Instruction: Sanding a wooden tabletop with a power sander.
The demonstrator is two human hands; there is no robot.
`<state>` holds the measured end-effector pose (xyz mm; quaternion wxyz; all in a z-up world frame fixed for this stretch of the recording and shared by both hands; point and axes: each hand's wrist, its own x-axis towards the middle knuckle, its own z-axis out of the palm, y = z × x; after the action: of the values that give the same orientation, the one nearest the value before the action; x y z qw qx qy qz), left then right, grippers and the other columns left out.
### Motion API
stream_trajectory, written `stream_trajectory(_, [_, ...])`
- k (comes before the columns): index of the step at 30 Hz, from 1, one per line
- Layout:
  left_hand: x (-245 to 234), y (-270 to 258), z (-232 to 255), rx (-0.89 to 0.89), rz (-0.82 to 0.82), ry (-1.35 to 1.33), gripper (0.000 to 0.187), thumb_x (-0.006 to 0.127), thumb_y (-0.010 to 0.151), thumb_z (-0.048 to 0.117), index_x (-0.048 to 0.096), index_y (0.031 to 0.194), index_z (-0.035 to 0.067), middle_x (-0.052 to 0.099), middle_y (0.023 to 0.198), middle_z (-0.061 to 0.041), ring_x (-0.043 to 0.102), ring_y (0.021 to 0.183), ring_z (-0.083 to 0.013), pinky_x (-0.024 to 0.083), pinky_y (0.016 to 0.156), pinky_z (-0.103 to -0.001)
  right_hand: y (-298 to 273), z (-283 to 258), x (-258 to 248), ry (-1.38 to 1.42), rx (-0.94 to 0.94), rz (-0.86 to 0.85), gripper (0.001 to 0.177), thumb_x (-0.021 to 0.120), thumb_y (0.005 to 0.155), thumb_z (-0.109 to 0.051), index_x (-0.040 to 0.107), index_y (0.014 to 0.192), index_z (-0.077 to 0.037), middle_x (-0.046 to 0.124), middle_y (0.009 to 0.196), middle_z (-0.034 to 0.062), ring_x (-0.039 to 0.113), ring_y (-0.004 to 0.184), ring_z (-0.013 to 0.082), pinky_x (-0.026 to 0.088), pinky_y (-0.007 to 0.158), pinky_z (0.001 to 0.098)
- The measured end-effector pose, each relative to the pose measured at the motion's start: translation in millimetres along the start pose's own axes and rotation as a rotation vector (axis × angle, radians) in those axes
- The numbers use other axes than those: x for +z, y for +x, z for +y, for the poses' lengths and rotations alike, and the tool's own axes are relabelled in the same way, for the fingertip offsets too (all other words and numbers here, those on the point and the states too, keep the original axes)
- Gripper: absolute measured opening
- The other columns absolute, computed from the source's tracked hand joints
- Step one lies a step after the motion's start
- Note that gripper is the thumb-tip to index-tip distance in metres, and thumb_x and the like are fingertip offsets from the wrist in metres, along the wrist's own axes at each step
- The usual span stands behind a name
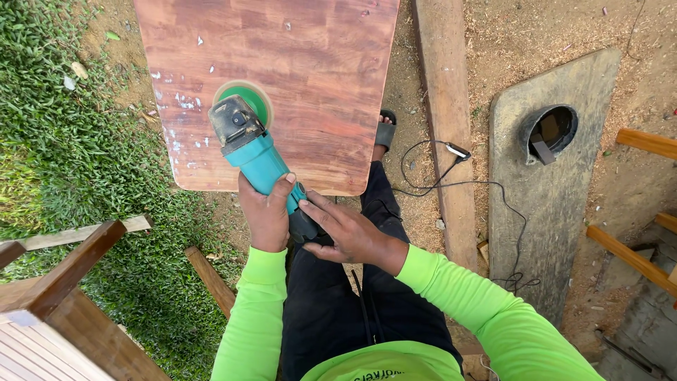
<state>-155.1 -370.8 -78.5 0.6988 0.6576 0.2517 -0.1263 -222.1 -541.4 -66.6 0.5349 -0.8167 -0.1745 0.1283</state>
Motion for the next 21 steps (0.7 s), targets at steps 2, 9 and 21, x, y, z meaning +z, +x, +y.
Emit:
stream_trajectory(2, [0.7, 0.9, 2.7, 0.026, -0.007, 0.059, 0.049, 0.081, 0.086, 0.015, 0.051, 0.122, 0.001, 0.063, 0.102, -0.005, 0.062, 0.089, -0.0128, 0.055, 0.081, -0.03, -0.2, 2.0, -1.3, 0.26, 0.118, 0.019, 0.087, 0.08, 0.09, -0.028, 0.031, 0.156, 0.001, 0.042, 0.156, 0.0255, 0.061, 0.124, 0.0359, 0.05, 0.104, 0.0419])
stream_trajectory(9, [12.9, 9.1, 14.2, 0.056, -0.044, 0.276, 0.053, 0.081, 0.08, 0.015, 0.049, 0.119, -0.002, 0.066, 0.098, -0.009, 0.067, 0.084, -0.0154, 0.058, 0.075, -0.032, 31.8, 26.7, 24.2, 0.865, 0.479, 0.186, 0.077, 0.061, 0.106, -0.049, 0.039, 0.158, 0.005, 0.051, 0.147, 0.0148, 0.051, 0.141, 0.0236, 0.041, 0.119, 0.0391])
stream_trajectory(21, [63.8, 53.0, 29.9, 0.107, -0.135, 0.385, 0.055, 0.084, 0.082, 0.019, 0.051, 0.123, -0.001, 0.065, 0.101, -0.01, 0.063, 0.09, -0.0178, 0.056, 0.079, -0.034, 98.1, 46.6, -20.4, 1.067, 0.475, 0.308, 0.073, 0.075, 0.097, -0.025, 0.039, 0.154, 0.003, 0.058, 0.137, 0.0119, 0.056, 0.127, 0.0206, 0.045, 0.11, 0.0372])
